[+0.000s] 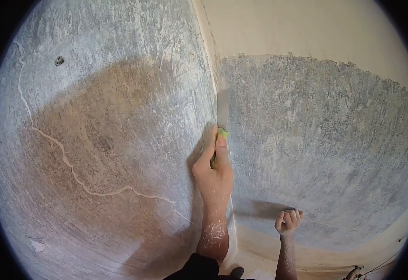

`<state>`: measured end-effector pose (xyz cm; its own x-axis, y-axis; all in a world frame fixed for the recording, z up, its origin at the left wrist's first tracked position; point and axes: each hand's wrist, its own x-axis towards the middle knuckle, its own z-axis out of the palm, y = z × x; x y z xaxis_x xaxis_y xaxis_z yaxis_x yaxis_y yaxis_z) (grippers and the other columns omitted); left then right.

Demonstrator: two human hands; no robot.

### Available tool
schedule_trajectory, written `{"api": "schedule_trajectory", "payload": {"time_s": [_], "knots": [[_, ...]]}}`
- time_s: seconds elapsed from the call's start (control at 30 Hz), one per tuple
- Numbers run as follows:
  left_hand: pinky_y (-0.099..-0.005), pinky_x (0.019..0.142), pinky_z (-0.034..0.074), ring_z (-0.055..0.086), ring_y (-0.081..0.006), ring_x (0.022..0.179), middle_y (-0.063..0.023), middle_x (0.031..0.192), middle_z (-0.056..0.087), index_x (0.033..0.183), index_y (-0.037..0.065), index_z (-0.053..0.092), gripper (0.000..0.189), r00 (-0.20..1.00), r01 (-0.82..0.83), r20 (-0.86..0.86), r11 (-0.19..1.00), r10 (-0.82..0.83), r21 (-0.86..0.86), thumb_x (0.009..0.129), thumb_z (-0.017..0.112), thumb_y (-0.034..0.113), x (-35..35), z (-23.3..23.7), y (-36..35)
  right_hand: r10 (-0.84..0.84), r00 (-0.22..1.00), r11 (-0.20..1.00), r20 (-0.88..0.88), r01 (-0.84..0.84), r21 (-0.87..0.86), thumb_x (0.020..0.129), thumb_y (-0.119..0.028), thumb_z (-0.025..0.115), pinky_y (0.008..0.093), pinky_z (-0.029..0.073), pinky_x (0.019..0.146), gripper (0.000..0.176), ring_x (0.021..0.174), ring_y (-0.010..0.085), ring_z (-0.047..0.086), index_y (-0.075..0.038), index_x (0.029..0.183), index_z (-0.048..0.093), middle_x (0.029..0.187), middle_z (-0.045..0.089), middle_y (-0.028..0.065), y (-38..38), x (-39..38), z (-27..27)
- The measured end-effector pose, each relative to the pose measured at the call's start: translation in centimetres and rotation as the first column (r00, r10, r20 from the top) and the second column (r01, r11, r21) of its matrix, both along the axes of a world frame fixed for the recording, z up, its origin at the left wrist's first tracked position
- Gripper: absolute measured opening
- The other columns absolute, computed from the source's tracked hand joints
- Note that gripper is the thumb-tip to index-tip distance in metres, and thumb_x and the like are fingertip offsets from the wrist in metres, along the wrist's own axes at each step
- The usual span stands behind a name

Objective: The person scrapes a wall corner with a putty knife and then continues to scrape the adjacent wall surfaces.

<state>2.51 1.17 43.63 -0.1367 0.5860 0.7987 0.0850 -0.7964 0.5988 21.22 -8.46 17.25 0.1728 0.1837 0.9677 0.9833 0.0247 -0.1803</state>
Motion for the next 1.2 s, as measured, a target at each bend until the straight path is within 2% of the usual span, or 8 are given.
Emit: {"api": "schedule_trajectory", "payload": {"time_s": [0.17, 0.4, 0.5, 0.63, 0.77, 0.93, 1.07, 1.2], "knots": [[-0.0377, 0.095, 0.050, 0.063, -0.0279, 0.114, -0.0246, 0.119, 0.065, 0.128, -0.005, 0.059, 0.038, 0.998, -0.051, -0.043, 0.999, 0.050, -0.009, 0.099, 0.057, 0.021, -0.1, 3.7, 0.4, -0.013, 1.000, 1.000, 0.009, 0.013, 0.000, 0.079, -0.008, 0.060, 0.0360, 0.028, 0.062, 0.022, 0.057, 0.0210, 0.043, -0.012, 0.061, 0.048, 0.062, 0.046, 0.0028, 0.1, -0.1, -0.2], [-0.0382, 0.096, 0.049, 0.062, -0.0287, 0.116, -0.0243, 0.120, 0.065, 0.127, -0.004, 0.060, 0.037, 0.991, -0.108, -0.066, 0.992, 0.113, 0.072, 0.100, 0.056, 0.020, -0.4, 4.5, 0.6, 0.013, 1.000, 1.000, 0.021, -0.013, -0.014, 0.078, -0.008, 0.060, 0.0355, 0.028, 0.063, 0.021, 0.058, 0.0209, 0.044, -0.012, 0.061, 0.047, 0.063, 0.048, 0.0022, 0.0, 0.1, -0.1], [-0.0380, 0.096, 0.049, 0.062, -0.0282, 0.116, -0.0243, 0.123, 0.064, 0.128, -0.004, 0.060, 0.038, 0.980, -0.126, -0.153, 0.992, 0.124, -0.005, 0.100, 0.054, 0.022, -0.1, 6.3, -0.3, 0.025, 0.999, 0.999, -0.041, -0.026, -0.040, 0.079, -0.005, 0.058, 0.0358, 0.030, 0.067, 0.021, 0.061, 0.0214, 0.047, -0.011, 0.063, 0.048, 0.066, 0.051, 0.0029, -0.1, -0.8, 0.9], [-0.0355, 0.091, 0.049, 0.064, -0.0257, 0.109, -0.0228, 0.118, 0.066, 0.130, -0.005, 0.058, 0.040, 0.995, -0.025, -0.093, 0.999, 0.022, -0.025, 0.101, 0.053, 0.024, -1.1, 3.6, 0.3, 0.055, 0.998, 0.998, -0.041, -0.056, -0.041, 0.077, -0.007, 0.061, 0.0358, 0.030, 0.064, 0.020, 0.061, 0.0210, 0.047, -0.011, 0.064, 0.048, 0.067, 0.051, 0.0023, -0.3, -0.6, 0.9], [-0.0335, 0.088, 0.050, 0.065, -0.0231, 0.103, -0.0218, 0.119, 0.066, 0.133, -0.005, 0.055, 0.040, 1.000, -0.014, -0.017, 0.995, 0.015, 0.094, 0.102, 0.051, 0.021, 0.6, 4.0, 1.2, 0.127, 0.988, 0.985, -0.091, -0.136, -0.104, 0.078, -0.005, 0.063, 0.0361, 0.030, 0.064, 0.020, 0.062, 0.0218, 0.048, -0.011, 0.065, 0.049, 0.068, 0.052, 0.0027, -1.2, -0.9, 1.6], [-0.0360, 0.092, 0.051, 0.064, -0.0280, 0.112, -0.0248, 0.121, 0.064, 0.129, -0.007, 0.056, 0.036, 0.996, -0.072, -0.037, 0.975, 0.082, 0.211, 0.098, 0.056, 0.010, 0.5, -4.0, 2.1, 0.174, 0.972, 0.953, -0.157, -0.206, -0.222, 0.081, -0.006, 0.064, 0.0364, 0.032, 0.067, 0.017, 0.066, 0.0231, 0.050, -0.009, 0.068, 0.053, 0.070, 0.053, 0.0041, -2.7, -0.5, 2.1], [-0.0364, 0.091, 0.052, 0.066, -0.0302, 0.110, -0.0259, 0.117, 0.066, 0.122, -0.009, 0.061, 0.032, 0.999, -0.048, -0.001, 0.999, 0.048, -0.012, 0.093, 0.061, 0.005, 0.3, -8.6, -0.1, 0.249, 0.944, 0.921, -0.219, -0.300, -0.249, 0.083, -0.009, 0.064, 0.0361, 0.033, 0.070, 0.015, 0.070, 0.0238, 0.052, -0.007, 0.070, 0.057, 0.071, 0.054, 0.0047, -3.4, -0.3, 2.9], [-0.0347, 0.090, 0.052, 0.067, -0.0279, 0.107, -0.0225, 0.113, 0.068, 0.122, -0.006, 0.063, 0.031, 0.998, -0.060, -0.036, 0.998, 0.059, -0.026, 0.094, 0.062, 0.009, -0.5, -4.6, -0.6, 0.231, 0.948, 0.911, -0.217, -0.289, -0.294, 0.082, -0.008, 0.066, 0.0367, 0.035, 0.070, 0.009, 0.070, 0.0236, 0.053, -0.008, 0.075, 0.062, 0.073, 0.056, 0.0043, -3.6, -0.7, 3.5]]}}
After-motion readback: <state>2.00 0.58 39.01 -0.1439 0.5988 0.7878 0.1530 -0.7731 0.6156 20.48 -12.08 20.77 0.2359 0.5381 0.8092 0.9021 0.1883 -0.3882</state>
